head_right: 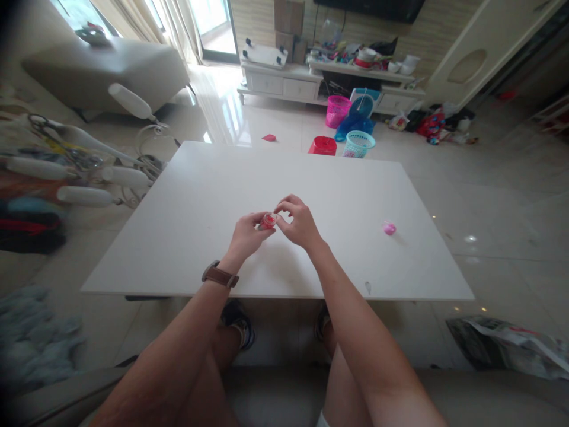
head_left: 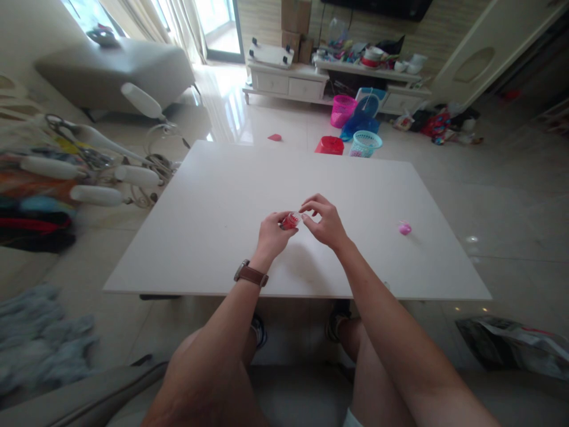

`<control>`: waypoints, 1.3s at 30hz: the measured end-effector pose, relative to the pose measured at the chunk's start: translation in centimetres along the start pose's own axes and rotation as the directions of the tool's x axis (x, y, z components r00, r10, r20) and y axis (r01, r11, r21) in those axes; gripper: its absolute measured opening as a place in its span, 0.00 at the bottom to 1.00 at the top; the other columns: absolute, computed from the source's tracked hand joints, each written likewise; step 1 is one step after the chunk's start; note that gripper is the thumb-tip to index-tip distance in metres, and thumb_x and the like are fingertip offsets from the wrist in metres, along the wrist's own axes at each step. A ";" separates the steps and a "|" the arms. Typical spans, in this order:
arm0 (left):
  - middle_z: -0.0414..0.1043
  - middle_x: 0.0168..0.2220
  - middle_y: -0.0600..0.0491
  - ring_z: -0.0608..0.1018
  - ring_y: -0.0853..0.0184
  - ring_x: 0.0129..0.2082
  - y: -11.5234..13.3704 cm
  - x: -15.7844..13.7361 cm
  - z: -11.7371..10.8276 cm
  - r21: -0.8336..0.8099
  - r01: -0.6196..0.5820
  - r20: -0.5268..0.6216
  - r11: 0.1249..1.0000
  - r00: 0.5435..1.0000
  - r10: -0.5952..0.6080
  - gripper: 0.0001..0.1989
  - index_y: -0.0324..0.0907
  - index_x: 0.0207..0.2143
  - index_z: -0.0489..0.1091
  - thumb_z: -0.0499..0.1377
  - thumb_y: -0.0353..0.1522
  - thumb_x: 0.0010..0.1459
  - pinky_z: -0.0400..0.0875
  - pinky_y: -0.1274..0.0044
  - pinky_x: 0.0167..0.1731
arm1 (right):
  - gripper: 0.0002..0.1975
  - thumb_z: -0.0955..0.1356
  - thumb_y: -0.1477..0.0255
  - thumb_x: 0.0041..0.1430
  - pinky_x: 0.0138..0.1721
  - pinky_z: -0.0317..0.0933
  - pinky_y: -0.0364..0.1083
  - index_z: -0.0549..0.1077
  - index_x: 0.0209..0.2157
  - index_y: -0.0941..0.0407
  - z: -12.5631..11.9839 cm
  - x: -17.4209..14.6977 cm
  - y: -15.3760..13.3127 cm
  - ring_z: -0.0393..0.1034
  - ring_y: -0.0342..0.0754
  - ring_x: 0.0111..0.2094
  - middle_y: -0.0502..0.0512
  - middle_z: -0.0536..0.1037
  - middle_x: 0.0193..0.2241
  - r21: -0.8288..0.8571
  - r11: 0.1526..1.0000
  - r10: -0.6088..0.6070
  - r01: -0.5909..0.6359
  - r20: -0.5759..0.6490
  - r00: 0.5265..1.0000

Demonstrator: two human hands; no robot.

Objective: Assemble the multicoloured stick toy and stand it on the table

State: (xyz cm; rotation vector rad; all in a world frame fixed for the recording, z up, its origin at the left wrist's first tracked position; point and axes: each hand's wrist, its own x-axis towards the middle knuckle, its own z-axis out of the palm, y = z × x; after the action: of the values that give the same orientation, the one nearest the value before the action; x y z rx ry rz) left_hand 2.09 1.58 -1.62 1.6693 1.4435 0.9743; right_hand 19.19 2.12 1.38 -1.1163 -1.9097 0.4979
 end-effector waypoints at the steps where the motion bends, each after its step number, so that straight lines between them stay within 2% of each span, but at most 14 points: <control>1: 0.81 0.40 0.52 0.78 0.66 0.39 0.0 0.0 0.0 -0.006 -0.003 -0.003 1.000 1.000 0.003 0.18 0.44 0.46 0.81 0.67 0.28 0.50 0.72 0.73 0.45 | 0.06 0.68 0.76 0.58 0.42 0.68 0.49 0.78 0.33 0.54 0.0 -0.1 0.2 0.70 0.50 0.44 0.55 0.75 0.41 -0.029 0.999 -0.019 0.020 0.025 0.999; 3: 0.81 0.41 0.52 0.78 0.66 0.40 -0.1 0.0 0.1 -0.009 -0.003 0.002 1.000 1.000 0.003 0.18 0.45 0.46 0.81 0.66 0.29 0.51 0.72 0.73 0.46 | 0.07 0.68 0.75 0.60 0.50 0.67 0.54 0.79 0.32 0.52 0.1 -0.2 0.5 0.67 0.52 0.49 0.55 0.75 0.45 -0.085 0.994 -0.062 0.070 0.089 0.994; 5: 0.81 0.40 0.53 0.79 0.66 0.40 0.0 0.0 0.2 -0.009 0.001 0.012 1.000 1.000 0.000 0.17 0.45 0.46 0.81 0.66 0.30 0.52 0.73 0.73 0.46 | 0.07 0.68 0.74 0.61 0.55 0.64 0.56 0.79 0.33 0.52 0.1 -0.3 0.6 0.65 0.53 0.51 0.54 0.75 0.48 -0.107 0.990 -0.079 0.088 0.086 0.993; 7: 0.81 0.39 0.53 0.79 0.66 0.39 0.0 0.0 0.2 -0.018 0.001 0.015 1.000 1.000 -0.001 0.17 0.45 0.45 0.81 0.66 0.29 0.51 0.73 0.73 0.45 | 0.08 0.67 0.74 0.62 0.56 0.64 0.57 0.79 0.36 0.51 0.0 -0.4 0.5 0.64 0.53 0.51 0.54 0.74 0.48 -0.096 0.993 -0.066 0.070 0.042 0.997; 11: 0.82 0.39 0.54 0.79 0.66 0.38 0.3 0.0 0.4 -0.044 0.016 0.021 0.999 1.000 -0.015 0.17 0.45 0.45 0.80 0.67 0.29 0.50 0.74 0.73 0.44 | 0.08 0.66 0.72 0.64 0.54 0.66 0.55 0.78 0.36 0.51 -0.3 -0.5 0.0 0.65 0.53 0.52 0.54 0.74 0.49 -0.076 0.996 -0.048 0.053 0.055 0.997; 15: 0.82 0.39 0.53 0.80 0.64 0.37 0.5 0.2 0.8 -0.066 0.051 0.023 0.997 0.998 -0.050 0.16 0.45 0.43 0.80 0.68 0.29 0.49 0.74 0.73 0.42 | 0.08 0.64 0.70 0.66 0.43 0.69 0.48 0.75 0.42 0.51 -0.9 -0.8 0.9 0.68 0.51 0.50 0.56 0.73 0.47 -0.089 0.994 0.059 -0.071 -0.126 0.990; 18: 0.82 0.39 0.53 0.81 0.64 0.38 0.7 0.2 1.3 -0.057 0.068 0.039 0.996 0.997 -0.066 0.16 0.45 0.43 0.80 0.68 0.30 0.49 0.74 0.73 0.41 | 0.09 0.64 0.71 0.63 0.43 0.68 0.48 0.73 0.44 0.53 -2.2 -1.8 4.0 0.68 0.53 0.49 0.58 0.73 0.46 -0.209 0.951 0.183 -0.229 -0.217 0.959; 20: 0.82 0.39 0.53 0.81 0.64 0.38 0.8 0.1 1.7 -0.059 0.068 0.052 0.996 0.997 -0.065 0.15 0.45 0.42 0.79 0.68 0.31 0.49 0.74 0.73 0.40 | 0.10 0.65 0.73 0.60 0.51 0.66 0.51 0.72 0.43 0.54 -3.7 -3.3 7.2 0.66 0.55 0.51 0.60 0.72 0.47 -0.327 0.862 0.309 -0.386 -0.265 0.914; 23: 0.82 0.38 0.53 0.81 0.63 0.37 1.3 -0.1 2.2 -0.068 0.071 0.072 0.995 0.995 -0.066 0.13 0.44 0.40 0.78 0.67 0.31 0.49 0.74 0.74 0.37 | 0.14 0.67 0.75 0.56 0.62 0.57 0.55 0.73 0.45 0.57 -6.9 -6.8 12.4 0.61 0.58 0.57 0.65 0.68 0.55 -0.448 0.659 0.481 -0.604 -0.366 0.796; 27: 0.81 0.38 0.53 0.81 0.64 0.37 1.9 -0.2 2.8 -0.072 0.057 0.093 0.996 0.994 -0.050 0.12 0.44 0.40 0.78 0.67 0.32 0.50 0.74 0.74 0.36 | 0.23 0.67 0.70 0.57 0.63 0.54 0.59 0.72 0.55 0.53 -11.6 -12.1 17.5 0.51 0.63 0.65 0.66 0.50 0.68 -0.466 0.371 0.613 -0.803 -0.527 0.589; 30: 0.81 0.39 0.53 0.81 0.63 0.38 1.9 -0.3 3.2 -0.055 0.059 0.102 0.997 0.993 -0.053 0.13 0.45 0.40 0.78 0.67 0.32 0.50 0.74 0.74 0.36 | 0.28 0.67 0.68 0.58 0.62 0.55 0.61 0.69 0.61 0.48 -14.1 -14.8 19.8 0.51 0.65 0.66 0.62 0.44 0.70 -0.392 0.244 0.687 -0.887 -0.575 0.444; 32: 0.81 0.39 0.52 0.81 0.63 0.38 1.7 -0.3 3.5 -0.044 0.065 0.111 0.997 0.992 -0.060 0.13 0.45 0.41 0.78 0.67 0.32 0.50 0.74 0.74 0.37 | 0.29 0.67 0.65 0.58 0.62 0.55 0.62 0.68 0.62 0.45 -15.1 -15.6 20.8 0.51 0.66 0.66 0.60 0.44 0.71 -0.345 0.197 0.719 -0.918 -0.585 0.374; 35: 0.81 0.40 0.52 0.81 0.63 0.39 1.3 -0.3 3.7 -0.045 0.059 0.125 0.997 0.991 -0.053 0.14 0.45 0.42 0.78 0.67 0.32 0.50 0.74 0.74 0.37 | 0.30 0.67 0.63 0.59 0.63 0.53 0.64 0.67 0.64 0.43 -15.8 -16.0 21.7 0.50 0.66 0.67 0.60 0.46 0.71 -0.319 0.174 0.746 -0.932 -0.575 0.336; 39: 0.81 0.39 0.52 0.81 0.63 0.38 1.4 -0.5 3.6 -0.028 0.062 0.122 0.998 0.991 -0.058 0.13 0.44 0.40 0.78 0.67 0.33 0.50 0.73 0.75 0.36 | 0.29 0.66 0.63 0.59 0.65 0.49 0.67 0.68 0.63 0.44 -15.6 -16.0 21.8 0.50 0.65 0.67 0.59 0.51 0.70 -0.328 0.202 0.754 -0.923 -0.550 0.360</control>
State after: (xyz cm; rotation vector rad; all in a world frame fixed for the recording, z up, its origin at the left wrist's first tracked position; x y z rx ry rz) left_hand 5.86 0.78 -2.13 1.6238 1.3827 0.8443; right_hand 47.09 -1.18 -12.19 -2.5986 -0.9678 0.2422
